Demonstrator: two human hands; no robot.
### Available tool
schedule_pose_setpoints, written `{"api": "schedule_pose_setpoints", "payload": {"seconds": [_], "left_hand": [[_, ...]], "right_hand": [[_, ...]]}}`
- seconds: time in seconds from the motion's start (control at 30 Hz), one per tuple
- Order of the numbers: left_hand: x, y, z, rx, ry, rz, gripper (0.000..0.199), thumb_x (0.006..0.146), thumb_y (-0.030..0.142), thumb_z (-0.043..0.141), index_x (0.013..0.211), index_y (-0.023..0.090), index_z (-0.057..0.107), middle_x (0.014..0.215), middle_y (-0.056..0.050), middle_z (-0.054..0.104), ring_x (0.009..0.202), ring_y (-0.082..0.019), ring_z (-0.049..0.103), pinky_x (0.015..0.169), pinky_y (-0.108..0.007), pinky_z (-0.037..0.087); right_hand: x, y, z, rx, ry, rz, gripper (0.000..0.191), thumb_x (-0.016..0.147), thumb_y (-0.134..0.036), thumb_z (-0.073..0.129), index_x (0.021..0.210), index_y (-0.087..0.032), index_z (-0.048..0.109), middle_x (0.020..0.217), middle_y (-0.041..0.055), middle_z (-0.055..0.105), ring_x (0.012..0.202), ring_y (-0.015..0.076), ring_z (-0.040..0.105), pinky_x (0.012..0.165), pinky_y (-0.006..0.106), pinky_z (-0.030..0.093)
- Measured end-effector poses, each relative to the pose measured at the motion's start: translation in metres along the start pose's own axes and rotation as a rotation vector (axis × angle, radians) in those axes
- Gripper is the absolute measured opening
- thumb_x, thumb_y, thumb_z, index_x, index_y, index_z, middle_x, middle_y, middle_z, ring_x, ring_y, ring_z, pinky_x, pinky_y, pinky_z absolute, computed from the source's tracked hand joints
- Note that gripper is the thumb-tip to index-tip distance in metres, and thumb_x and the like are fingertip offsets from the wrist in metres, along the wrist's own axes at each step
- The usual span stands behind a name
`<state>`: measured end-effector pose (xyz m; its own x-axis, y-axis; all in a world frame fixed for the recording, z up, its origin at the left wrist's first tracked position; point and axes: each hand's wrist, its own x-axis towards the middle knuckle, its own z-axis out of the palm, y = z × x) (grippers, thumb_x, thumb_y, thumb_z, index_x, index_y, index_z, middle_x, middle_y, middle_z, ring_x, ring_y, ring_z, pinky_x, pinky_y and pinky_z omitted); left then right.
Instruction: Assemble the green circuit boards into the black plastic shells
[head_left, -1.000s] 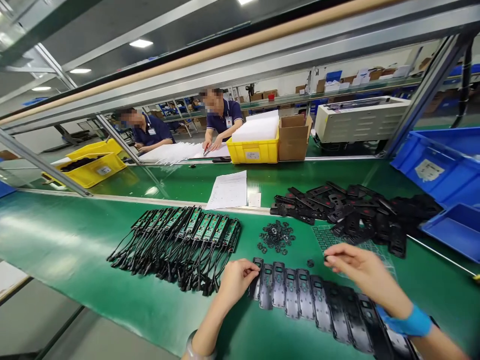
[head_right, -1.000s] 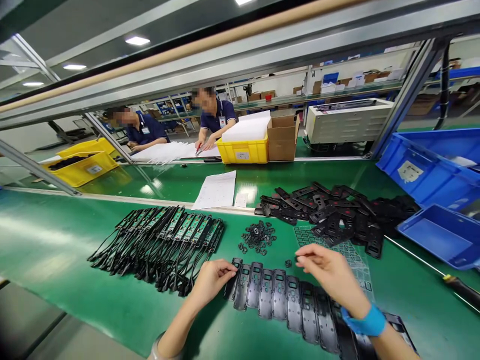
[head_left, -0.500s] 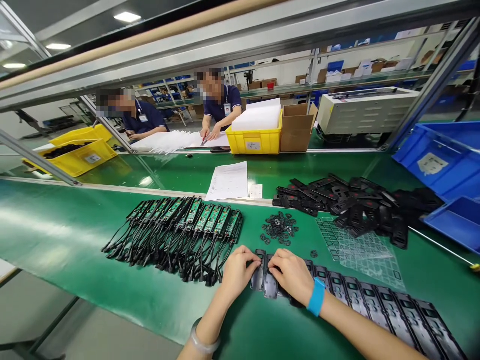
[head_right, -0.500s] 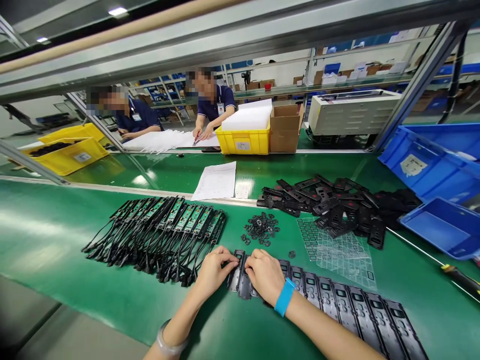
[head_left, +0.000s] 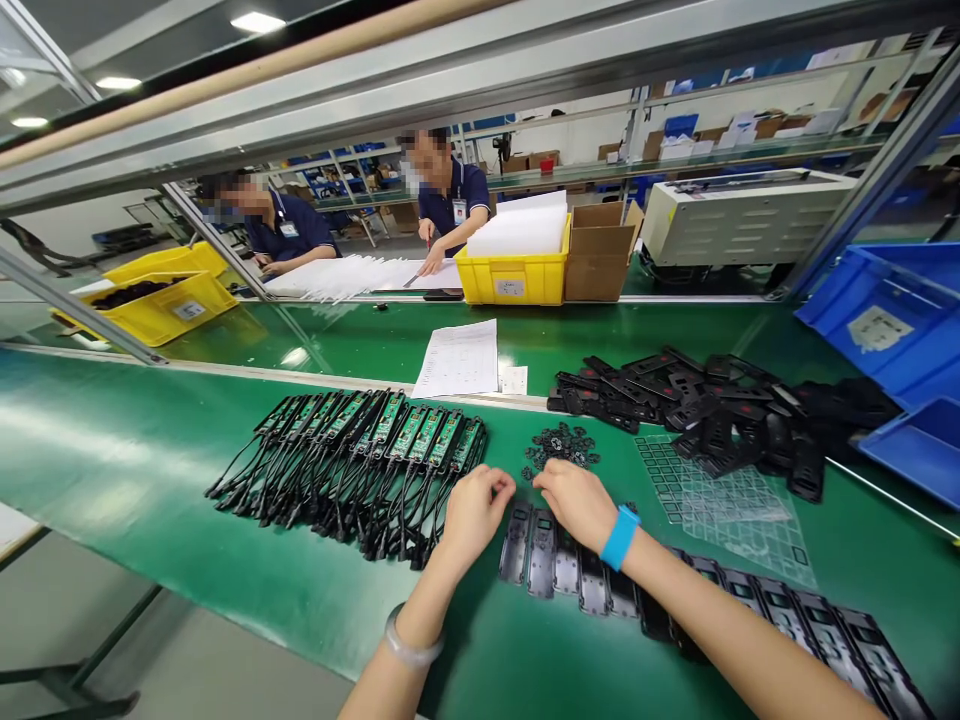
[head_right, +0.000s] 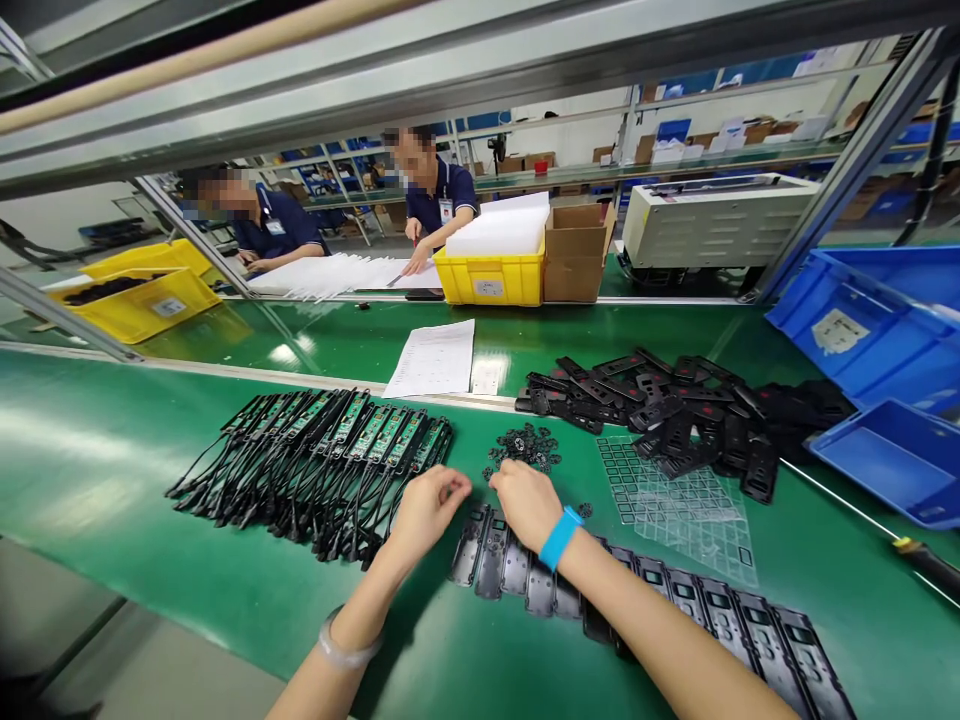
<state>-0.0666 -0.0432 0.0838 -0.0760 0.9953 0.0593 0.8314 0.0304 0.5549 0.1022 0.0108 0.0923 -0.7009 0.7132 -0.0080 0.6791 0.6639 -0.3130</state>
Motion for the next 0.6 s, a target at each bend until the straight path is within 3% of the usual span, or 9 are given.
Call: {"api": "schedule_pose_setpoints", "payload": {"seconds": [0.13, 0.27, 0.37, 0.47, 0.6], "left_hand": [[0.031, 0.003, 0.012, 0.021, 0.012, -0.027, 0.012, 0.082, 0.022, 0.058, 0.089, 0.018, 0.067, 0.082, -0.004, 0.063, 0.076, -0.018, 0.060, 0.068, -0.028, 0.042], [0.041, 0.006, 0.019, -0.011, -0.013, -0.032, 0.004, 0.076, 0.016, 0.065, 0.080, 0.016, 0.064, 0.076, -0.004, 0.064, 0.073, -0.019, 0.061, 0.067, -0.028, 0.044], [0.034, 0.013, 0.014, -0.096, -0.050, -0.006, 0.003, 0.080, 0.017, 0.061, 0.082, 0.016, 0.063, 0.070, -0.001, 0.065, 0.066, -0.015, 0.062, 0.065, -0.025, 0.045], [0.018, 0.025, 0.010, -0.206, -0.156, 0.053, 0.004, 0.081, 0.019, 0.061, 0.083, 0.018, 0.064, 0.070, 0.002, 0.068, 0.064, -0.011, 0.063, 0.062, -0.019, 0.047], [-0.003, 0.042, 0.016, -0.259, -0.281, 0.130, 0.014, 0.077, 0.011, 0.063, 0.080, 0.021, 0.071, 0.079, 0.001, 0.071, 0.069, -0.011, 0.064, 0.064, -0.019, 0.047]], "right_hand": [[0.021, 0.011, 0.001, -0.016, -0.021, -0.062, 0.015, 0.085, -0.013, 0.055, 0.087, -0.017, 0.069, 0.094, 0.0092, 0.063, 0.096, 0.0232, 0.057, 0.077, 0.031, 0.045], [0.018, 0.014, 0.002, 0.036, 0.004, -0.092, 0.015, 0.087, -0.015, 0.055, 0.078, -0.016, 0.067, 0.089, 0.0092, 0.064, 0.094, 0.0220, 0.058, 0.080, 0.031, 0.044], [0.001, 0.019, -0.002, 0.133, 0.067, -0.039, 0.018, 0.090, -0.015, 0.048, 0.082, -0.016, 0.064, 0.088, 0.0074, 0.064, 0.086, 0.0181, 0.060, 0.078, 0.028, 0.045], [-0.024, 0.024, -0.009, 0.272, 0.112, 0.047, 0.014, 0.089, -0.013, 0.046, 0.087, -0.017, 0.059, 0.075, 0.0007, 0.063, 0.069, 0.0118, 0.060, 0.066, 0.021, 0.045], [-0.057, 0.028, -0.017, 0.414, 0.122, 0.137, 0.014, 0.084, -0.009, 0.047, 0.080, -0.018, 0.057, 0.064, -0.0039, 0.060, 0.057, 0.0087, 0.056, 0.052, 0.017, 0.041]]}}
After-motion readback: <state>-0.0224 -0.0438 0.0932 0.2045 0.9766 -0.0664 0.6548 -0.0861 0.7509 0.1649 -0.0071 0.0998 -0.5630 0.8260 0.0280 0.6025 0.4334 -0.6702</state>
